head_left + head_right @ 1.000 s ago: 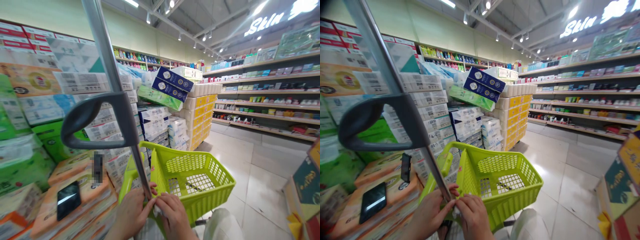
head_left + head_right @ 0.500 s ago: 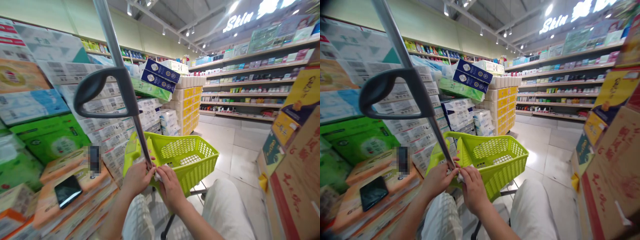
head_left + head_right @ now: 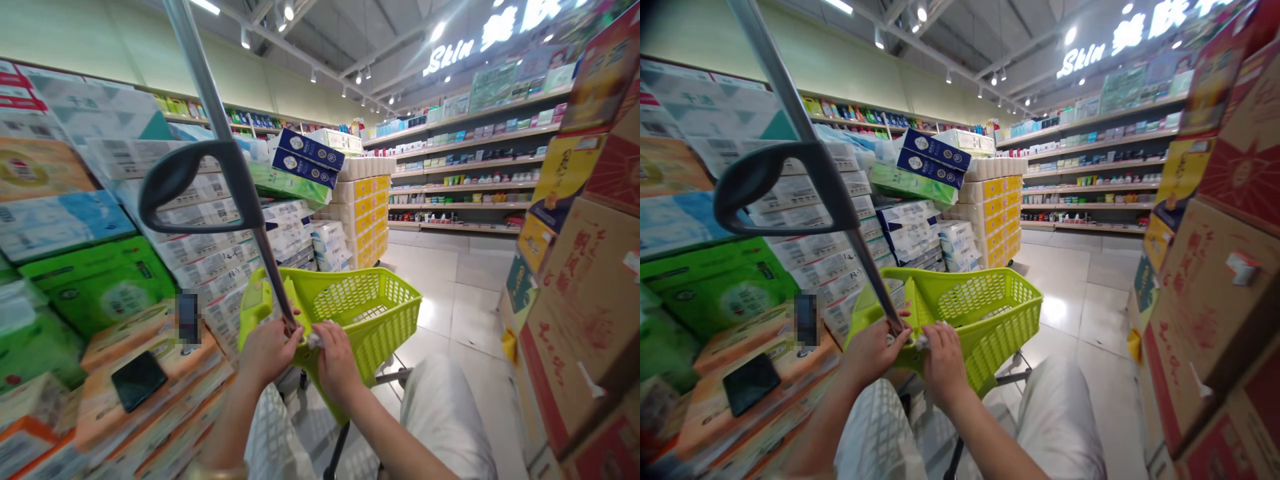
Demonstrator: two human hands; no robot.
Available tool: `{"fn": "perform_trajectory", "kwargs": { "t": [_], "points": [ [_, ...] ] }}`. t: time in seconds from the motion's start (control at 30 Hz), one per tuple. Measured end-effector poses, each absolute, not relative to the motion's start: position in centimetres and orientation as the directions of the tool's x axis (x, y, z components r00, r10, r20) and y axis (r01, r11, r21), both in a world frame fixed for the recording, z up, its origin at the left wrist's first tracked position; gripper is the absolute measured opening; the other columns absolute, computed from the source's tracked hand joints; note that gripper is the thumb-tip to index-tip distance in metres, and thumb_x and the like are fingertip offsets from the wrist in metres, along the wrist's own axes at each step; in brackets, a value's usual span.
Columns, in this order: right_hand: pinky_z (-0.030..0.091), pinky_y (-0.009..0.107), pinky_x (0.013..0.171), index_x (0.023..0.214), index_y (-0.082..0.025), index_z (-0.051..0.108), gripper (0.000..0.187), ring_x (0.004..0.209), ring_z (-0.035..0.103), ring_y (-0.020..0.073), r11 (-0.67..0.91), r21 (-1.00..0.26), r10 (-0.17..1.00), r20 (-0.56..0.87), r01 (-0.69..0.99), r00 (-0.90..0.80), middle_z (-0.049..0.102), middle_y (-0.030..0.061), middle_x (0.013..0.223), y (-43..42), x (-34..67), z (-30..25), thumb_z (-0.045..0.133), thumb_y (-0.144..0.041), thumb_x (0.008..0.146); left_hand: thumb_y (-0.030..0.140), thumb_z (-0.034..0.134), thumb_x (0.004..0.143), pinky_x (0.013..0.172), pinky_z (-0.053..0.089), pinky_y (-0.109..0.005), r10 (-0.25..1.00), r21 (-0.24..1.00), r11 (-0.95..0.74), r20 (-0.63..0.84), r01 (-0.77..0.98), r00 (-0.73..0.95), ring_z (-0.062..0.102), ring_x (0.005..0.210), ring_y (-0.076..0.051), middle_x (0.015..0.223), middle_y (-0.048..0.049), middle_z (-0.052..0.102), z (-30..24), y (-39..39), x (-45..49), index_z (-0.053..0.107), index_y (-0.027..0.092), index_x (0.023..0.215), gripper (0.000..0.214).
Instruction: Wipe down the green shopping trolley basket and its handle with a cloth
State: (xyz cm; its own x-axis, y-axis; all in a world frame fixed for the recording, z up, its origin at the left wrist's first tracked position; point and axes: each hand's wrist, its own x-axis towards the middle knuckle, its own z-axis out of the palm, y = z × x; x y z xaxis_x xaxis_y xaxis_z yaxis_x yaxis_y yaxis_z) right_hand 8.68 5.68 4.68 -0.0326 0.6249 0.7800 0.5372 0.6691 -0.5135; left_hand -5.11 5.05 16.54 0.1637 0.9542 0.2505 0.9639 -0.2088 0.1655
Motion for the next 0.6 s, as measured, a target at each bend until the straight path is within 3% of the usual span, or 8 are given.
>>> {"fn": "perform_trajectory", "kwargs": {
  "t": [0.17, 0.3, 0.4, 0.6],
  "points": [
    [0.037, 0.043, 0.106, 0.119, -0.018, 0.051, 0.044, 0.115, 0.050, 0.0208, 0.743, -0.499, 0.597, 0.795, 0.447, -0.105, 0.060, 0.0093, 0.117, 5.1, 8.2, 5.3, 0.041, -0.006, 0.078, 0.041, 0.043, 0.088, 0.084, 0.048, -0.030, 0.955, 0.148, -0.212, 0.243, 0.966, 0.172, 0.067, 0.096, -0.021, 0.125, -0.0010, 0.064, 16.7, 4.7, -5.0, 0.068, 0.024, 0.090, 0.030],
    [0.042, 0.043, 0.096, 0.105, -0.018, 0.056, 0.033, 0.103, 0.053, 0.0220, 0.579, -0.622, 0.701, 0.710, 0.527, 0.067, 0.061, 0.0093, 0.105, 6.7, 10.8, 3.8, 0.041, -0.007, 0.078, 0.042, 0.042, 0.089, 0.079, 0.048, -0.031, 0.959, 0.121, -0.194, 0.232, 0.974, 0.162, 0.068, 0.089, -0.020, 0.120, -0.0030, 0.067, 16.5, 4.7, -5.1, 0.066, 0.023, 0.092, 0.031],
    [0.038, 0.046, 0.099, 0.103, -0.018, 0.058, 0.034, 0.109, 0.051, 0.0237, 0.489, -0.666, 0.718, 0.674, 0.564, 0.172, 0.061, 0.0096, 0.104, 6.9, 11.2, 3.5, 0.041, -0.005, 0.077, 0.042, 0.043, 0.089, 0.076, 0.048, -0.030, 0.958, 0.104, -0.181, 0.244, 0.978, 0.151, 0.068, 0.087, -0.020, 0.112, -0.0047, 0.070, 16.4, 4.6, -5.0, 0.064, 0.022, 0.098, 0.031],
    [0.038, 0.041, 0.101, 0.119, -0.018, 0.052, 0.047, 0.113, 0.051, 0.0210, 0.682, -0.557, 0.634, 0.773, 0.473, -0.003, 0.060, 0.0095, 0.117, 4.0, 7.4, 5.5, 0.040, -0.003, 0.076, 0.042, 0.045, 0.088, 0.075, 0.046, -0.029, 0.960, 0.115, -0.157, 0.251, 0.981, 0.124, 0.068, 0.087, -0.021, 0.099, -0.0045, 0.073, 16.6, 3.7, -4.5, 0.061, 0.023, 0.110, 0.033]
  ]
}}
